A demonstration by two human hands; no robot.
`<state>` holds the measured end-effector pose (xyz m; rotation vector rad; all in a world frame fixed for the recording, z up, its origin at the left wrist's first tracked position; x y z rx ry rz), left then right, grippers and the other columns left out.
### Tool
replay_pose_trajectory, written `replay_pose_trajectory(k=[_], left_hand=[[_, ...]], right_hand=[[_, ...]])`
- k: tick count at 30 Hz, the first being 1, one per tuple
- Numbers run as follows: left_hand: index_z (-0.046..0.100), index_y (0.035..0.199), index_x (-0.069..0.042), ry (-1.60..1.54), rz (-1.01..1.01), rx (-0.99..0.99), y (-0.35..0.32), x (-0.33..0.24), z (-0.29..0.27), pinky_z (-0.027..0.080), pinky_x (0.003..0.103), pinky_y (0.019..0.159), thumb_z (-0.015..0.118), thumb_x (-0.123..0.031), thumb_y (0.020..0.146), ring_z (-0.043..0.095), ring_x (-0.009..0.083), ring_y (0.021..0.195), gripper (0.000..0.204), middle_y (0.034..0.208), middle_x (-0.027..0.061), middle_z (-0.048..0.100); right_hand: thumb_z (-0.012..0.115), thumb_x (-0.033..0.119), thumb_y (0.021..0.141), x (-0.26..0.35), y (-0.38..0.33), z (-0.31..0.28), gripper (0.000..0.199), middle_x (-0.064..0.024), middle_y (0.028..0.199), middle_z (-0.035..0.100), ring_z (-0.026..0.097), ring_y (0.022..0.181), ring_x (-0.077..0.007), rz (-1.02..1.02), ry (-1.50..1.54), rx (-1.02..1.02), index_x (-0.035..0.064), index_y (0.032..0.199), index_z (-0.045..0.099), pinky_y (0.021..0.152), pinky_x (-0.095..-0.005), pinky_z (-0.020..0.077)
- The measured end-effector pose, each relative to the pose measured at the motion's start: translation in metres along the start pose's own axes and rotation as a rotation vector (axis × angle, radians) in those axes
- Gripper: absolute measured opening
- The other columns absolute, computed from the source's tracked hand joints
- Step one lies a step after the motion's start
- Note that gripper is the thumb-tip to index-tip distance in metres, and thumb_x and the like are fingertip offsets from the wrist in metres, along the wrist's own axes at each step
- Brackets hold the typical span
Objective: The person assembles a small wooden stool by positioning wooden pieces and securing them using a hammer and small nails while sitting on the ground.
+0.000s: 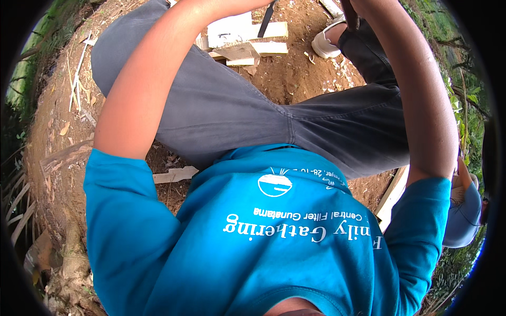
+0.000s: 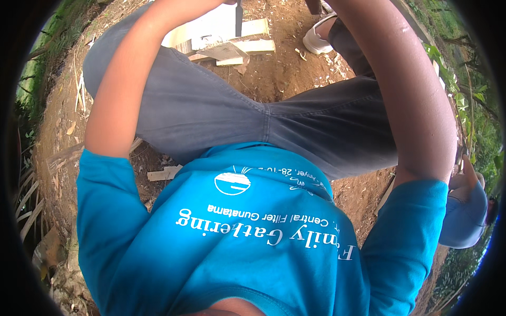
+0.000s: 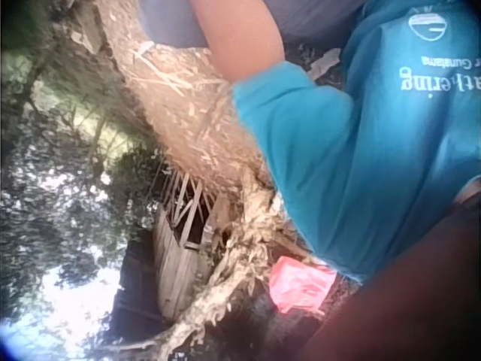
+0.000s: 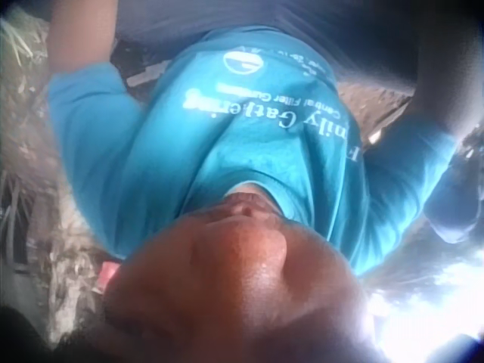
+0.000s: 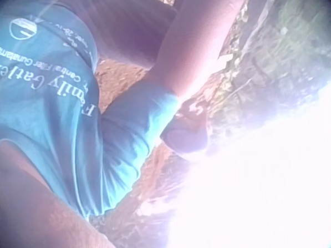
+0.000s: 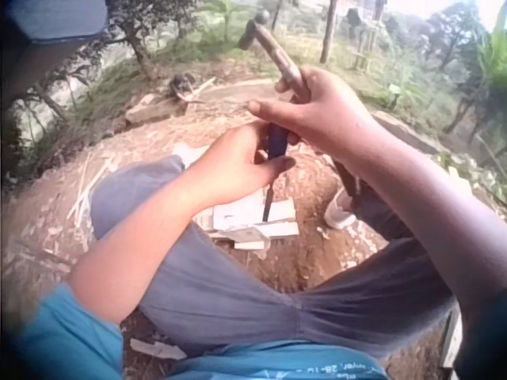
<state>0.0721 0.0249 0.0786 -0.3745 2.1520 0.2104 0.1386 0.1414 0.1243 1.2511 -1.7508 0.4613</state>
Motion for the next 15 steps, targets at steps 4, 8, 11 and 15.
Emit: replay_pose_trajectory(k=[4,8,11,15], left_hand=[[0.066,0.125,0.002,0.044,-0.057,-0.14,-0.014,0.02,-0.023,0.054,0.039,0.094,0.069,-0.013,0.096,0.07,0.0287,0.109,0.033,0.118,0.0178,0.073],[0.066,0.125,0.002,0.096,-0.078,-0.079,-0.006,0.017,-0.018,0.054,0.039,0.095,0.067,-0.012,0.096,0.07,0.0293,0.11,0.032,0.118,0.0184,0.073],[0.065,0.124,0.003,0.1,-0.082,-0.123,-0.014,0.02,-0.019,0.053,0.039,0.096,0.066,-0.012,0.097,0.069,0.0298,0.112,0.031,0.119,0.0193,0.072],[0.065,0.124,0.003,0.083,-0.126,-0.157,-0.023,0.017,-0.024,0.053,0.041,0.099,0.065,-0.013,0.098,0.068,0.031,0.116,0.031,0.12,0.0208,0.071]], right_hand=[[0.084,0.035,0.089,-0.002,0.016,0.032,0.044,-0.0111,0.083,0.074,0.072,0.076,-0.0146,-0.051,0.139,0.151,-0.0036,0.1,0.066,0.067,-0.0285,0.0581],[0.082,0.035,0.091,-0.002,0.0,0.02,0.042,-0.0124,0.085,0.075,0.074,0.078,-0.0164,0.01,-0.004,0.065,-0.0029,0.101,0.068,0.071,-0.031,0.0595],[0.081,0.034,0.092,0.015,-0.006,0.025,0.039,-0.0131,0.086,0.076,0.074,0.08,-0.0169,0.015,-0.031,0.065,-0.0017,0.101,0.067,0.072,-0.0316,0.0597],[0.08,0.033,0.092,0.028,-0.004,0.034,0.038,-0.0134,0.086,0.075,0.075,0.083,-0.017,0.065,-0.037,0.105,-0.0009,0.102,0.066,0.072,-0.0318,0.0595]])
Point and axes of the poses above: each hand's wrist, its own y-axis towards the middle knuckle, its own z-axis out of the palm, x = y × z, the point moved 6 cm from there along y, towards the middle knuckle
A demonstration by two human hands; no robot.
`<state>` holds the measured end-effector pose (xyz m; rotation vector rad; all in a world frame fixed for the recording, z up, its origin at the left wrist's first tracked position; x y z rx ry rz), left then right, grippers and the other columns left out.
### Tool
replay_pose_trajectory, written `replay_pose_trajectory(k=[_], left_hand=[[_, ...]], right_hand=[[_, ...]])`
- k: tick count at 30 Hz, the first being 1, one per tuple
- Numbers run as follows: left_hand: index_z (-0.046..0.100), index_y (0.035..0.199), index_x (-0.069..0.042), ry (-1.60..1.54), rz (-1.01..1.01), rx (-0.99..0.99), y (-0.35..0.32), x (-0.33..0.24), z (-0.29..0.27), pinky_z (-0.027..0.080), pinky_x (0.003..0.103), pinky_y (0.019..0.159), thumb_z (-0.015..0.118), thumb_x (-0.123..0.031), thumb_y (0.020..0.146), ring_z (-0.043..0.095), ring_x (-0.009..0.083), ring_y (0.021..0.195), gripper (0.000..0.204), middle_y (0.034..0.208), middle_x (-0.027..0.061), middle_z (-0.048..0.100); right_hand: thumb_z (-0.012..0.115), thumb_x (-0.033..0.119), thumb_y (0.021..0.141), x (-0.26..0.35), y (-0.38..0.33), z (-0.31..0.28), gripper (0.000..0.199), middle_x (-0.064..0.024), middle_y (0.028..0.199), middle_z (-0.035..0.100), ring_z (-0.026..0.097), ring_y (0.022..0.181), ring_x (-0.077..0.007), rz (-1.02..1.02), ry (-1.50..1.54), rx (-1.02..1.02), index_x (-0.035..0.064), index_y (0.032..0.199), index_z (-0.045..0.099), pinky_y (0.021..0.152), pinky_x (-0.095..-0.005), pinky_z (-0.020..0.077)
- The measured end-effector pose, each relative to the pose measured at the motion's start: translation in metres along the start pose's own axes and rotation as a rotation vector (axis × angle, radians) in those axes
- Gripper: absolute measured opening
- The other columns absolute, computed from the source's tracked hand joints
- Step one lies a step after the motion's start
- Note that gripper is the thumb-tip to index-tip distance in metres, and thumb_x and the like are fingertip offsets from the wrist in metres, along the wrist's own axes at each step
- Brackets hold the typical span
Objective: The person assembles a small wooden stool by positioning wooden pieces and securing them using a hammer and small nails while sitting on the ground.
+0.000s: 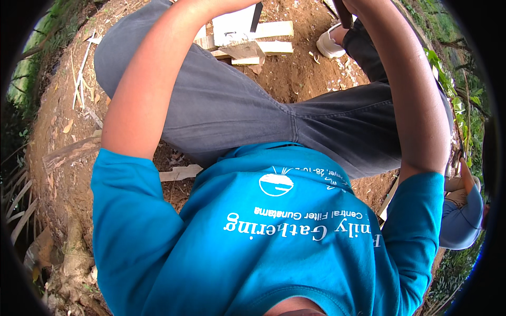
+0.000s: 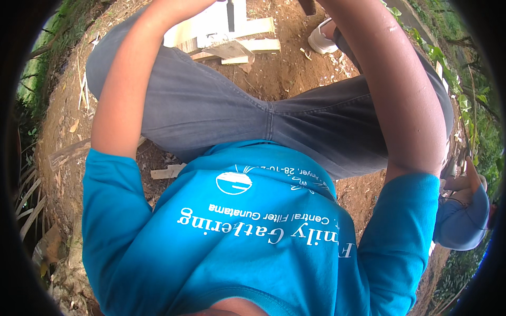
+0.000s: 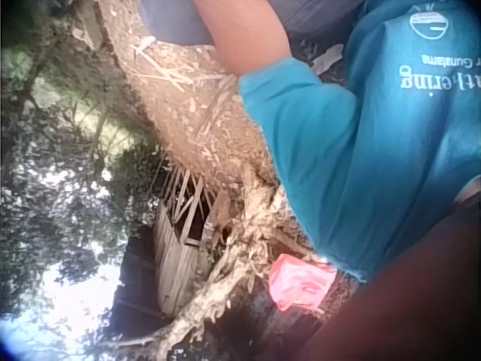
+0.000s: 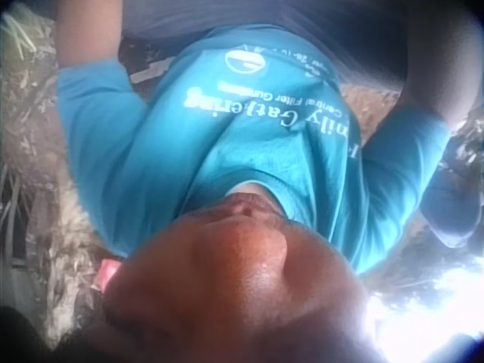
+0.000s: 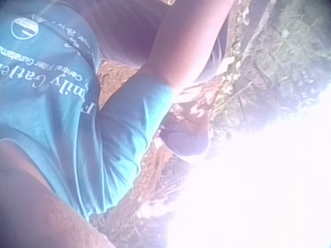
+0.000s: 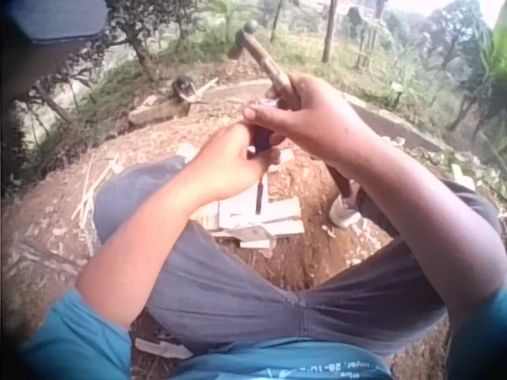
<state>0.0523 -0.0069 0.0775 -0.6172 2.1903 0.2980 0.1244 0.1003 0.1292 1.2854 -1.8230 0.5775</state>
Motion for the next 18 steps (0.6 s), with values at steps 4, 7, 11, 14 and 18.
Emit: replay_pose_trajectory(k=[4,7,11,14,18], left_hand=[[0.063,0.128,0.003,0.007,0.042,0.076,0.013,-0.006,0.014,0.053,0.042,0.101,0.065,-0.013,0.099,0.067,0.0318,0.118,0.033,0.122,0.0215,0.07],[0.062,0.13,0.003,0.018,-0.006,0.071,0.009,-0.004,0.014,0.052,0.042,0.103,0.064,-0.013,0.099,0.066,0.0325,0.119,0.035,0.124,0.0217,0.069],[0.061,0.133,0.002,0.046,-0.024,0.09,0.004,-0.006,0.013,0.052,0.043,0.104,0.063,-0.014,0.1,0.065,0.033,0.121,0.036,0.127,0.0217,0.068],[0.061,0.134,0.0,0.045,-0.03,0.102,-0.001,-0.017,0.011,0.052,0.043,0.105,0.063,-0.015,0.1,0.064,0.0328,0.123,0.037,0.129,0.0215,0.067],[0.06,0.135,0.0,0.049,-0.029,0.113,0.002,-0.012,0.013,0.052,0.043,0.106,0.063,-0.016,0.101,0.064,0.0324,0.125,0.038,0.131,0.0213,0.066]], right_hand=[[0.08,0.035,0.092,-0.015,-0.004,-0.013,0.04,-0.0135,0.089,0.075,0.075,0.083,-0.017,0.036,-0.03,-0.066,-0.0009,0.101,0.065,0.072,-0.0322,0.0597],[0.08,0.034,0.093,-0.014,-0.006,-0.008,0.039,-0.0129,0.09,0.075,0.074,0.082,-0.0168,0.04,-0.01,-0.059,-0.0005,0.102,0.065,0.073,-0.0323,0.0601],[0.078,0.031,0.094,-0.013,-0.007,-0.005,0.035,-0.0124,0.089,0.074,0.073,0.082,-0.0168,0.06,0.007,-0.005,-0.0008,0.103,0.065,0.076,-0.0322,0.0606],[0.077,0.028,0.095,-0.018,-0.007,-0.004,0.033,-0.0125,0.089,0.074,0.073,0.082,-0.0168,0.049,0.051,-0.001,-0.0013,0.103,0.064,0.076,-0.0323,0.0608],[0.077,0.028,0.095,-0.027,-0.003,-0.004,0.033,-0.0118,0.089,0.074,0.073,0.082,-0.0167,0.0,0.118,-0.004,-0.0011,0.102,0.064,0.076,-0.0321,0.0606]])
Point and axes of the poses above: each hand's wrist, its own y-axis towards the middle knuckle, its own z-axis out of the palm, x = y × z, the point moved 6 cm from there along y, towards the middle knuckle
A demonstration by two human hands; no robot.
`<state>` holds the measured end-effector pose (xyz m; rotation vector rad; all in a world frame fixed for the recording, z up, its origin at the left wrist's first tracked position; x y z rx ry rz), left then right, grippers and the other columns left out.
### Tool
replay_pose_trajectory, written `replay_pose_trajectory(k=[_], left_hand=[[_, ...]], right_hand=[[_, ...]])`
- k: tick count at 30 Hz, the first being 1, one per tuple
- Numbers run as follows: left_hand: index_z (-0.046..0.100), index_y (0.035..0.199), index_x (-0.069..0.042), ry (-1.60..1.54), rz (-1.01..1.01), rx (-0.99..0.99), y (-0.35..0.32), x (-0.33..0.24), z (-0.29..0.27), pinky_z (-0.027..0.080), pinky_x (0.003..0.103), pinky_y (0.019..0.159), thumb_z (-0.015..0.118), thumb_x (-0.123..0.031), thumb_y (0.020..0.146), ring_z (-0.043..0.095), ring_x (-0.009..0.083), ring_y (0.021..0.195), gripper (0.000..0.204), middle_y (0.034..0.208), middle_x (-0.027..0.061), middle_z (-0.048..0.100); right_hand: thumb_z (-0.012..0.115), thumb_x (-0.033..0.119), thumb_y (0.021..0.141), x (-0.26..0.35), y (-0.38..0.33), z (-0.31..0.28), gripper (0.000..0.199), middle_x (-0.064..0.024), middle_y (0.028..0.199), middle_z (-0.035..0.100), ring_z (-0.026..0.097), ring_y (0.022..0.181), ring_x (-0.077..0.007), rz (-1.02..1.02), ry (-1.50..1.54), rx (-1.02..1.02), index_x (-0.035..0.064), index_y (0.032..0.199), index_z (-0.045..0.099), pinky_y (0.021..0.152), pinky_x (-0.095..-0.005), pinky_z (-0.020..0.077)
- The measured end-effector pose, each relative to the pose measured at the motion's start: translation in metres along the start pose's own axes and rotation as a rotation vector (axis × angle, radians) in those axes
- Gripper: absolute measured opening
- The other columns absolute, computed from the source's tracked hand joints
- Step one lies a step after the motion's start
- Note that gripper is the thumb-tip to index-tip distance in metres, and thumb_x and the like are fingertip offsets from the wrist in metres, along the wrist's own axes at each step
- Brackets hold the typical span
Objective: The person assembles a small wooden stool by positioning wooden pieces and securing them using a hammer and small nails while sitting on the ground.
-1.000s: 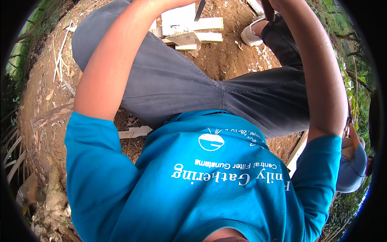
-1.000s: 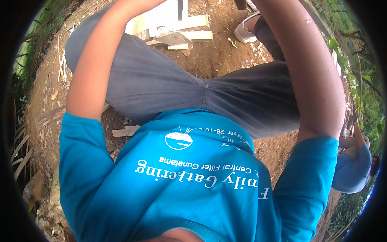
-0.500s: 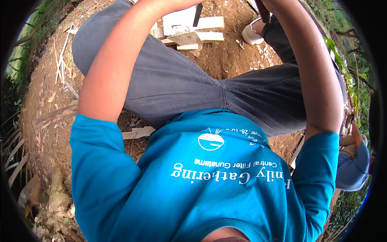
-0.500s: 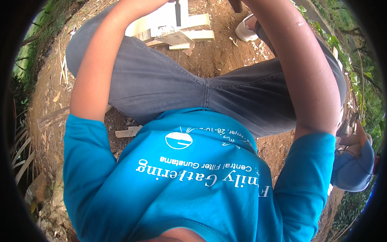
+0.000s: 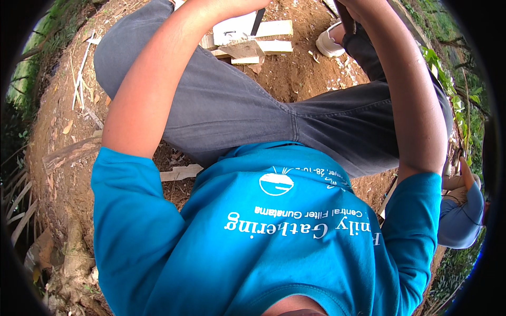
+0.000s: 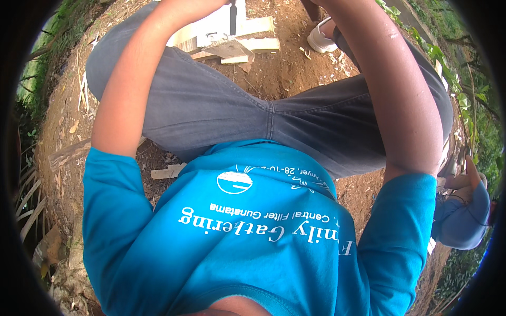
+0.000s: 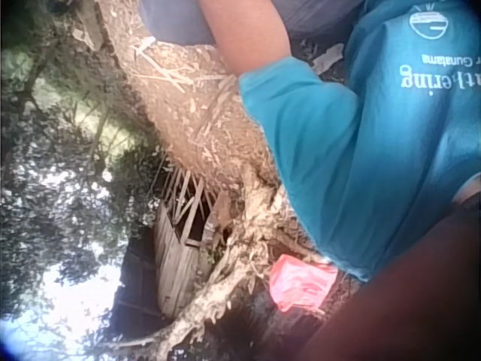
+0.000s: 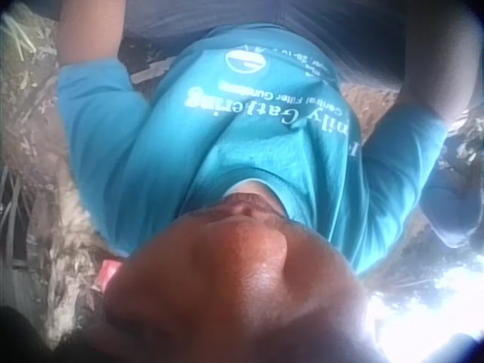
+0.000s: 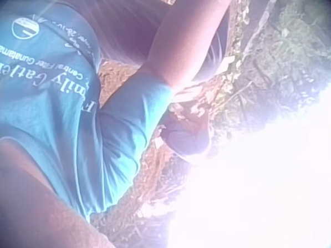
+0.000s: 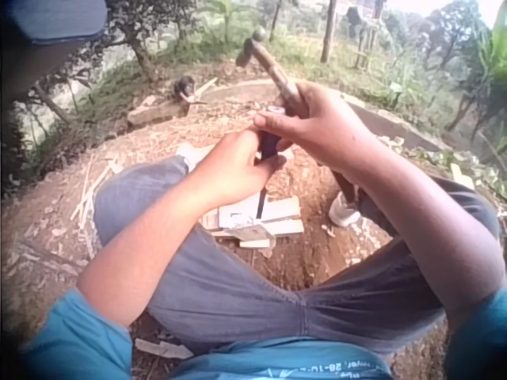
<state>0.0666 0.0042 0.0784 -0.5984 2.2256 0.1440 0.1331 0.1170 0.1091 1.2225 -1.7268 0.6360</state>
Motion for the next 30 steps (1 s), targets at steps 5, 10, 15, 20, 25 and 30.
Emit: replay_pose_trajectory(k=[5,10,15,20,25,30], left_hand=[[0.059,0.136,0.0,-0.011,-0.05,0.035,-0.008,-0.014,-0.003,0.052,0.043,0.106,0.062,-0.015,0.101,0.064,0.0321,0.124,0.038,0.132,0.0211,0.066],[0.059,0.137,0.001,-0.005,-0.032,0.022,-0.006,-0.01,-0.001,0.052,0.043,0.105,0.061,-0.014,0.102,0.064,0.0318,0.124,0.038,0.132,0.0211,0.066],[0.059,0.137,0.0,-0.001,0.021,0.045,-0.007,-0.014,0.001,0.051,0.042,0.107,0.062,-0.015,0.101,0.064,0.0315,0.124,0.039,0.131,0.021,0.067],[0.061,0.127,0.003,0.079,0.024,0.005,-0.006,-0.013,-0.004,0.054,0.043,0.094,0.066,-0.02,0.099,0.07,0.0344,0.108,0.036,0.113,0.0243,0.071],[0.061,0.114,0.004,0.055,0.053,-0.035,-0.009,0.001,0.001,0.053,0.045,0.079,0.068,-0.022,0.098,0.072,0.0379,0.089,0.032,0.094,0.026,0.071],[0.06,0.108,0.004,0.001,0.103,-0.012,-0.007,0.002,0.005,0.053,0.046,0.074,0.067,-0.018,0.096,0.071,0.039,0.082,0.026,0.086,0.026,0.069]], right_hand=[[0.077,0.029,0.095,0.002,-0.001,-0.002,0.033,-0.011,0.088,0.074,0.073,0.082,-0.0167,0.011,-0.046,0.015,-0.0007,0.101,0.064,0.075,-0.031,0.0598],[0.078,0.031,0.094,0.01,-0.006,0.0,0.034,-0.0112,0.088,0.074,0.073,0.082,-0.0165,0.067,-0.079,0.006,0.0001,0.1,0.064,0.074,-0.0309,0.0595],[0.077,0.031,0.095,-0.015,0.001,-0.004,0.035,-0.0125,0.089,0.074,0.074,0.083,-0.0171,0.019,-0.039,-0.006,-0.0004,0.102,0.064,0.074,-0.0301,0.0591],[0.065,0.032,0.104,0.003,-0.013,-0.018,0.034,-0.0059,0.086,0.069,0.07,0.076,-0.0138,-0.026,-0.164,-0.076,-0.0003,0.112,0.064,0.065,-0.028,0.055],[0.053,0.032,0.11,0.008,-0.07,-0.043,0.031,0.0004,0.083,0.06,0.053,0.057,-0.0048,0.102,0.096,-0.063,0.0036,0.122,0.061,0.048,-0.0193,0.0409],[0.051,0.031,0.111,-0.002,-0.113,-0.071,0.036,0.0069,0.073,0.042,0.033,0.049,0.002,0.143,-0.025,-0.081,0.0033,0.133,0.061,0.042,-0.0156,0.0257]])
Point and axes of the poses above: each hand's wrist, its own y-axis towards the middle knuckle, its own z-axis out of the palm, x = y × z, the point moved 6 cm from there along y, towards the middle knuckle
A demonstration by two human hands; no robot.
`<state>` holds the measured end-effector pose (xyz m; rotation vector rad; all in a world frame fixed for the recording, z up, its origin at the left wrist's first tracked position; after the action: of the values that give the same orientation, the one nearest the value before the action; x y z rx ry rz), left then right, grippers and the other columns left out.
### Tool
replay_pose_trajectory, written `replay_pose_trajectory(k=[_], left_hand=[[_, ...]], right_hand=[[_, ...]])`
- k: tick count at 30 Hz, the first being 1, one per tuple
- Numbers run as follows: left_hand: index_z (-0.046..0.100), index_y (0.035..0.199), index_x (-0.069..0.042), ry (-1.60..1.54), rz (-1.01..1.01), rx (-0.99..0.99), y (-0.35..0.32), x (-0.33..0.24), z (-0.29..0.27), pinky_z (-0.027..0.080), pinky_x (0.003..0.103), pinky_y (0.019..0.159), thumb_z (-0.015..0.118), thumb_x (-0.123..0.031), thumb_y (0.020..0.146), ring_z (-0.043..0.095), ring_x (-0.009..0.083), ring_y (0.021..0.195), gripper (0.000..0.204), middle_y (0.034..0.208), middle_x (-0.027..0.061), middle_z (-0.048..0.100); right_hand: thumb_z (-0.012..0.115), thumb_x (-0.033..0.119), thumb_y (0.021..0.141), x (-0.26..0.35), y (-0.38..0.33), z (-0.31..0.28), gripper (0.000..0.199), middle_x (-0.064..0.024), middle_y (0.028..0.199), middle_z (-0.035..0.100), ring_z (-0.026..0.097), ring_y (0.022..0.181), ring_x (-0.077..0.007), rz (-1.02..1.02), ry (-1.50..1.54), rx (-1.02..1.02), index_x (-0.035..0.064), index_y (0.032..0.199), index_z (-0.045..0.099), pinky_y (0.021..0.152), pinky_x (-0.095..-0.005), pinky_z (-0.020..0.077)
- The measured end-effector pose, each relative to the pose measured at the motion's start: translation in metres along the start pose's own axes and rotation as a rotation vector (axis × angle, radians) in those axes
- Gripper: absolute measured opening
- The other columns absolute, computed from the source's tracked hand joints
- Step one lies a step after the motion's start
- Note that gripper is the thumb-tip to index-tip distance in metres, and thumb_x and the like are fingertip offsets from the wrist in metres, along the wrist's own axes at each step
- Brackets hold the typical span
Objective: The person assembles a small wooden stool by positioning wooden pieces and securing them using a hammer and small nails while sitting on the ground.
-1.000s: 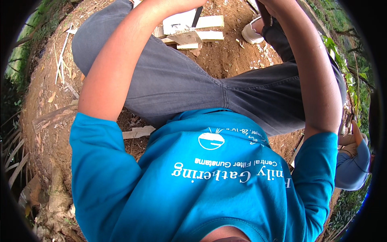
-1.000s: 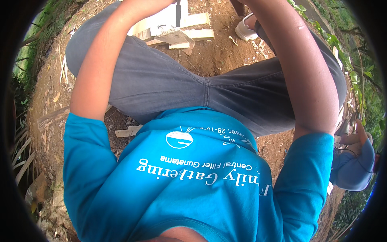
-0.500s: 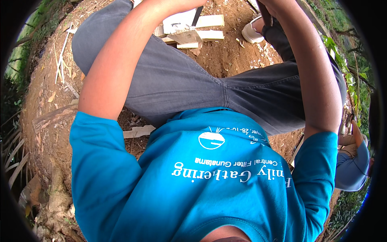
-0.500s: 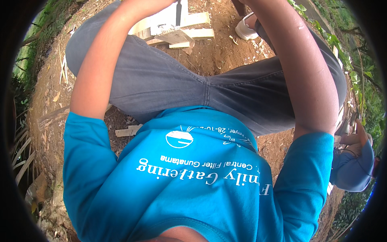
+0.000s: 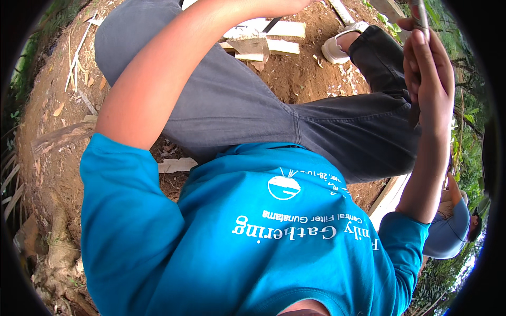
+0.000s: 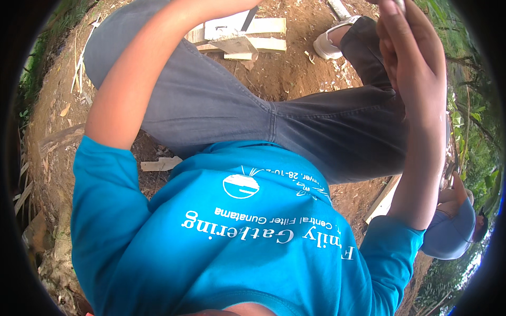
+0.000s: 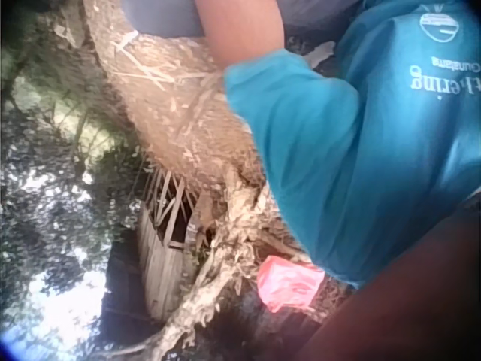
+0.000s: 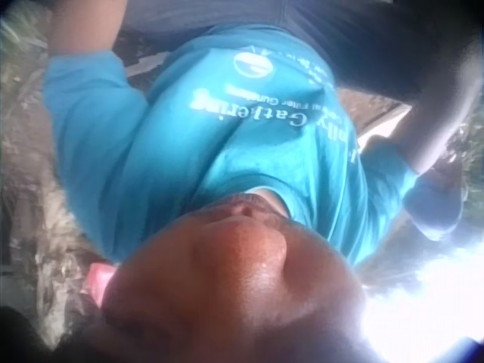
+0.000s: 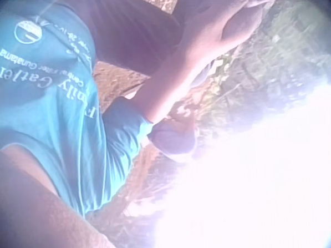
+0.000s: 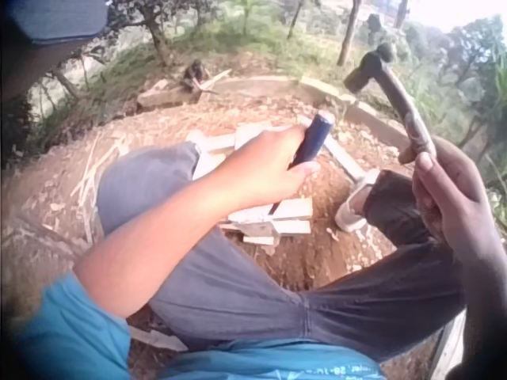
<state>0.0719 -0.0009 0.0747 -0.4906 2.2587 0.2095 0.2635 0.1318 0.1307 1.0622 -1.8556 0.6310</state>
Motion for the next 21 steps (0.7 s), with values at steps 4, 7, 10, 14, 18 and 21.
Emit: replay_pose_trajectory(k=[4,7,10,14,18,21], left_hand=[[0.06,0.108,0.005,0.035,0.064,-0.01,0.002,0.002,0.002,0.053,0.048,0.074,0.066,-0.017,0.095,0.071,0.0404,0.082,0.026,0.086,0.0272,0.069],[0.06,0.107,0.005,0.047,0.178,-0.095,0.001,-0.002,0.003,0.053,0.048,0.074,0.066,-0.017,0.095,0.07,0.0421,0.083,0.026,0.087,0.028,0.069],[0.06,0.107,0.004,0.007,0.053,-0.009,0.0,-0.002,0.002,0.054,0.048,0.075,0.067,-0.017,0.095,0.07,0.043,0.084,0.025,0.087,0.0282,0.068],[0.06,0.106,0.005,0.061,0.102,-0.057,0.001,0.002,0.004,0.054,0.049,0.077,0.068,-0.018,0.094,0.07,0.044,0.086,0.027,0.088,0.0293,0.068],[0.06,0.106,0.006,0.067,0.093,-0.019,0.005,-0.01,0.003,0.054,0.05,0.079,0.069,-0.02,0.094,0.07,0.0445,0.089,0.03,0.091,0.0301,0.069],[0.06,0.105,0.006,0.089,0.107,-0.052,0.007,0.001,0.008,0.054,0.05,0.079,0.07,-0.02,0.093,0.07,0.0449,0.091,0.03,0.092,0.0304,0.068]], right_hand=[[0.044,0.028,0.113,-0.005,-0.001,0.003,0.036,0.0066,0.074,0.041,0.031,0.048,0.0016,0.045,-0.012,0.054,0.0023,0.134,0.059,0.04,-0.0173,0.0251],[0.044,0.029,0.114,-0.006,0.004,-0.002,0.037,0.0063,0.074,0.04,0.031,0.048,0.0008,0.033,-0.057,0.042,0.0019,0.133,0.059,0.041,-0.0174,0.0248],[0.046,0.033,0.113,0.001,0.014,-0.013,0.037,0.0065,0.075,0.04,0.031,0.049,0.0009,-0.119,0.221,-0.097,0.0059,0.134,0.061,0.042,-0.0172,0.0244],[0.044,0.028,0.113,-0.015,0.011,0.006,0.037,0.0052,0.074,0.041,0.032,0.047,-0.0005,0.114,-0.117,0.097,-0.0007,0.133,0.058,0.041,-0.019,0.0257],[0.048,0.034,0.112,-0.004,0.017,-0.021,0.038,0.0071,0.074,0.039,0.03,0.05,0.0004,-0.063,0.185,-0.186,0.0067,0.136,0.061,0.042,-0.0189,0.0249],[0.046,0.03,0.113,-0.029,0.024,-0.003,0.04,0.0064,0.072,0.039,0.031,0.048,0.0002,0.17,-0.126,0.117,0.0,0.135,0.06,0.041,-0.0194,0.0256]])
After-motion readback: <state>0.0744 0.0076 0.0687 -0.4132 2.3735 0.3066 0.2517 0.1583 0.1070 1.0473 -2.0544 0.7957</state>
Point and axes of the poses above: each hand's wrist, its own y-axis towards the middle knuckle, its own z-axis out of the palm, x = y × z, the point moved 6 cm from there along y, towards the middle knuckle
